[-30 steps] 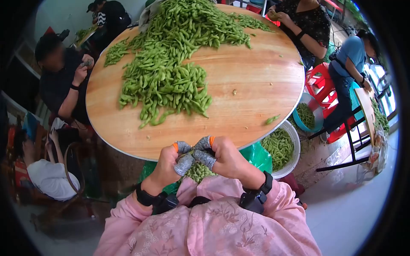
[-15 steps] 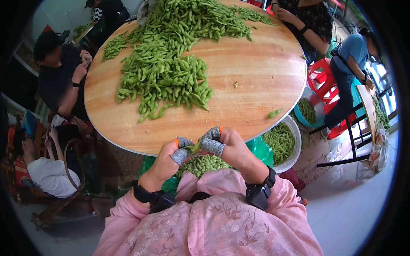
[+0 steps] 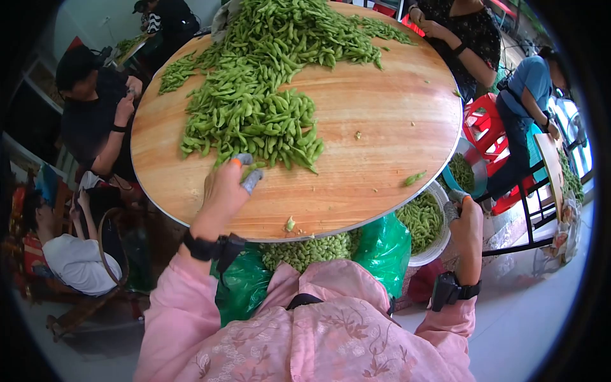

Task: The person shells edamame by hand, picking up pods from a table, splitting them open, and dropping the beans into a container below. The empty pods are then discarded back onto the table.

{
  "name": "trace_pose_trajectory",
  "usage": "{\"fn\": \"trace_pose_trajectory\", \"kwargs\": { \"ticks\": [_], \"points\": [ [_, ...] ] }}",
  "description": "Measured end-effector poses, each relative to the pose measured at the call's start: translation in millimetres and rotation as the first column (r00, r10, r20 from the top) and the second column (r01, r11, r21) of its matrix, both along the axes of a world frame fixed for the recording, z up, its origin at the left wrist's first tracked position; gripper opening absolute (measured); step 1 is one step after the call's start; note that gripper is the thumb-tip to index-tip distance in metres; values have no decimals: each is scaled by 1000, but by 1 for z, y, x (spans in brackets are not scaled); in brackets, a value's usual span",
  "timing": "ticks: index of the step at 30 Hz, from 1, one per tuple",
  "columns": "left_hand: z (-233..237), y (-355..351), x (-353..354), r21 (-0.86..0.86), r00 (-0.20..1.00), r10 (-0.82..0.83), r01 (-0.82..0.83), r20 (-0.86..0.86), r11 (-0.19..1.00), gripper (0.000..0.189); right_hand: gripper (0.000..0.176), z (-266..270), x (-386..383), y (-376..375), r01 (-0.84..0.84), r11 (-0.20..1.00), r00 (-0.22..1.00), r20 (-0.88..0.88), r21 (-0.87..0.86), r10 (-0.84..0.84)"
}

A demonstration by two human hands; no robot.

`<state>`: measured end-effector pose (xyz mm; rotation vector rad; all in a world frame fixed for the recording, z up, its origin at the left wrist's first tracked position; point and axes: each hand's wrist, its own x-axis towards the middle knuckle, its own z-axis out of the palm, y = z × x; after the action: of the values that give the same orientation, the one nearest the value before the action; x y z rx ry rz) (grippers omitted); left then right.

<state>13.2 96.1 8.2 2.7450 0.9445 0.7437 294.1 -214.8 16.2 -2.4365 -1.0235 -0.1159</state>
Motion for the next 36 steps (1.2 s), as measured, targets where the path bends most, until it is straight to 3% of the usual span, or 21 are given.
{"fn": "trace_pose_trajectory", "kwargs": {
  "ticks": [1,3,7,9,10,12,14,16,17,19,20,22,23,24,25,26,28,31,32,35,36],
  "points": [
    [0,8,5,3,1000,0,0,0,1000,24,17,-2,1,-1,-2,991,992,-125,136,19],
    [2,19,14,-153,959,0,-45,-282,987,25,17,0,-12,8,-3,972,966,-251,235,64],
    [8,14,18,-75,918,-47,19,-395,997,23,15,7,-61,52,-151,903,792,-497,403,354],
    [-4,5,10,-512,963,-63,194,263,837,17,21,14,-85,73,-274,883,670,-584,381,459],
    [0,-5,9,-513,964,-68,196,258,836,17,23,13,-93,85,-300,854,524,-674,425,520],
    [14,-28,8,-597,820,-58,461,569,656,15,32,13,-109,106,-373,742,308,-680,557,665],
    [15,-44,3,-595,826,-90,472,556,650,17,38,11,-115,128,-440,699,235,-679,563,695],
    [12,-57,2,-614,717,-50,629,695,476,18,33,15,-125,144,-422,676,47,-730,604,682],
    [12,-59,4,-613,717,-52,629,695,478,18,33,13,-133,151,-421,675,47,-728,606,684],
    [10,-63,4,-560,664,-103,695,741,451,18,26,6,-147,159,-231,599,2,-616,766,788],
    [7,-65,3,-535,636,-123,725,762,435,18,26,7,-146,157,-232,605,-1,-622,762,783],
    [3,-62,0,-550,649,-121,716,751,430,20,19,13,-139,153,-467,710,287,-669,527,686],
    [3,-60,-2,-573,721,-121,630,683,524,20,19,12,-137,152,-469,710,288,-669,525,685],
    [5,-59,-3,-582,786,-111,537,608,611,21,18,11,-136,151,-541,713,495,-516,447,699],
    [14,-62,-1,-614,759,-4,530,651,585,16,18,10,-135,149,-590,726,656,-314,353,686],
    [16,-58,-3,-615,759,-5,531,651,583,16,18,13,-132,148,-589,728,658,-315,352,684],
    [18,-51,-10,-703,849,-11,445,528,554,11,18,22,-127,148,-677,725,734,49,126,677],
    [27,-64,-7,-736,913,-149,397,380,548,15,38,25,-130,149,-725,689,684,133,7,718],
    [27,-68,-5,-800,947,-177,322,269,506,15,38,25,-131,149,-726,688,683,132,7,719],
    [21,-76,-6,-736,927,-191,374,324,564,13,19,23,-132,144,-743,670,662,162,12,732],
    [23,-79,-7,-759,935,-162,351,316,548,14,20,22,-132,138,-646,724,705,-174,242,687]
  ]
}}
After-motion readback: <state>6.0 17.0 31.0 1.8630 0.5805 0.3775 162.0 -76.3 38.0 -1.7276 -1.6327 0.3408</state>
